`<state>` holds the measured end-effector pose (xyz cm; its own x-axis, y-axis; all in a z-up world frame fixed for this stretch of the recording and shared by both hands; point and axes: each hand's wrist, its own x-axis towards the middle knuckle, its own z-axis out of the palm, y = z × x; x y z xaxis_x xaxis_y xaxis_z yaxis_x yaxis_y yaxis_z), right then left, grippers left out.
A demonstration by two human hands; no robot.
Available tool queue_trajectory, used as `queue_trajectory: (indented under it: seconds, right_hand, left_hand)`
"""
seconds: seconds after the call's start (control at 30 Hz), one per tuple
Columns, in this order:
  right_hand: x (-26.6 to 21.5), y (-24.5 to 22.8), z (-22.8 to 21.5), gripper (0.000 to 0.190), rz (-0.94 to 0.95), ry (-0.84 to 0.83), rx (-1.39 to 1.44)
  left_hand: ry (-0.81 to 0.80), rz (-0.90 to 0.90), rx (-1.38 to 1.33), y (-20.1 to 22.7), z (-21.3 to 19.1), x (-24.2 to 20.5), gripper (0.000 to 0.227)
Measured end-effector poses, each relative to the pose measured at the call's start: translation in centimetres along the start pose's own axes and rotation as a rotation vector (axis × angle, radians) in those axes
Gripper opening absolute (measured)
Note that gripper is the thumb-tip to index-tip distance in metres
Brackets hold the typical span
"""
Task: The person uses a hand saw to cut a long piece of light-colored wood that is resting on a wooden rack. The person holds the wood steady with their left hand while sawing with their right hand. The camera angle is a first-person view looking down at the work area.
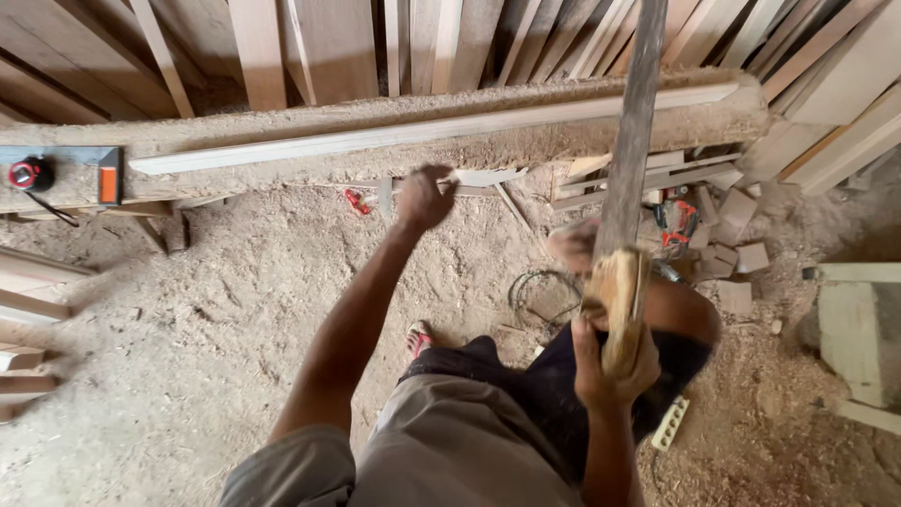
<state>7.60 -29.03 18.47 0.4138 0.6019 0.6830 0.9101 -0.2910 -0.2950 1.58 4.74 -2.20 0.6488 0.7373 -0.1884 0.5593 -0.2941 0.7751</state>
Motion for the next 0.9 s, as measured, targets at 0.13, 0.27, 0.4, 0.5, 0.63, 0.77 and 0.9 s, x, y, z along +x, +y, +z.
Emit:
queue_trajectory:
  seconds: [0.13,0.27,0.4,0.5,0.63,0.77,0.9]
  right_hand:
    - [-0.9,-2.8,1.7,0.018,0.558,0.025,0.455]
    - [-2.0,-2.4,3.2,0.02,0.676,-0.03,0.451]
    - [-1.2,-0.9,5.5,0.047,0.57,-0.021,0.504]
    - [-1.4,0.1,7.3,0.047,0.621,-0.18,0.453]
    - [-2.5,1.2,9.7,0.05,0.579,-0.188,0.52]
    - [-2.7,1.6,10.4,0.05,0.616,-0.209,0.556]
    - [-2.7,1.8,10.0,0.052,0.816,-0.229,0.606]
  left_hand:
    - [0.255,0.188,0.392,-1.9,-1.2,6.9,0.057]
    - [0.229,0.273,0.475,-3.4,0.2,12.2,0.072]
    - [0.11,0.136,0.367,-5.2,3.4,15.4,0.039]
    - [0.117,0.16,0.355,-5.0,4.6,16.3,0.031]
    - [0.124,0.164,0.307,-3.9,4.5,16.0,0.025]
    - [0.18,0.211,0.219,-2.5,6.5,16.0,0.019]
    - [0.15,0.205,0.142,-3.3,6.6,16.9,0.017]
